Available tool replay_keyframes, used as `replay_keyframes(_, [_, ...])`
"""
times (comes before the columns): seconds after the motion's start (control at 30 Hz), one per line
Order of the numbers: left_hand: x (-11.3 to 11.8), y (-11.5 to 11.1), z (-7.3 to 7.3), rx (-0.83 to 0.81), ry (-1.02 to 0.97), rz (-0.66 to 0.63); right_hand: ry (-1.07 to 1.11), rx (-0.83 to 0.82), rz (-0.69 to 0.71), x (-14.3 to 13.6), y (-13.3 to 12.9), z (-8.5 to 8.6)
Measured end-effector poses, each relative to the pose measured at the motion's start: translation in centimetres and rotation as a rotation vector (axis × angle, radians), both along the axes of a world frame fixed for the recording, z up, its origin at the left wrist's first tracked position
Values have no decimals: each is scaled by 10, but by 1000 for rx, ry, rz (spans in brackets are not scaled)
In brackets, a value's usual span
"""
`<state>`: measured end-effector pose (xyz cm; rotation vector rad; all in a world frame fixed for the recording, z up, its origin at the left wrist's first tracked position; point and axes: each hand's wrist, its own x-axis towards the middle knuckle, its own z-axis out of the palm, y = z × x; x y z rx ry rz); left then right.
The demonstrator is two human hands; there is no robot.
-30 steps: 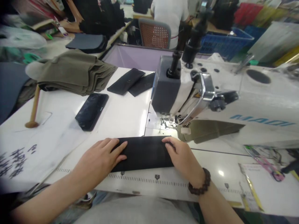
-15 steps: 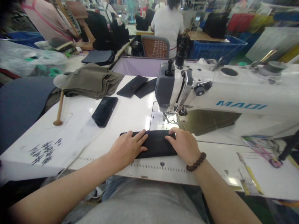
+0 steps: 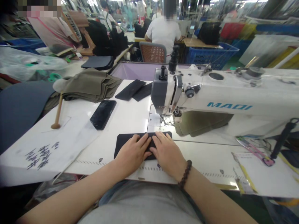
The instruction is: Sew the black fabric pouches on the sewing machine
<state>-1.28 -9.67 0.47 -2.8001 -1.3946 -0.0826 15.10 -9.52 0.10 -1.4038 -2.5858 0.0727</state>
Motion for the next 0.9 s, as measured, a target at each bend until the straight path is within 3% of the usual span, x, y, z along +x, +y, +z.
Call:
replay_keyframes(0.4, [-12, -7, -7, -37, -51, 94, -63, -9, 27, 10, -8, -18])
replay_keyframes(0.67, [-84, -21, -18, 122, 122, 136, -63, 27, 22, 10, -8, -21])
replay_keyframes(0.8, [-98, -33, -10, 194, 74, 154, -72, 24, 20, 8, -9, -20])
replay_keyframes(0.9, [-85, -31, -1, 132, 25, 11, -55, 26, 15, 9, -9, -16])
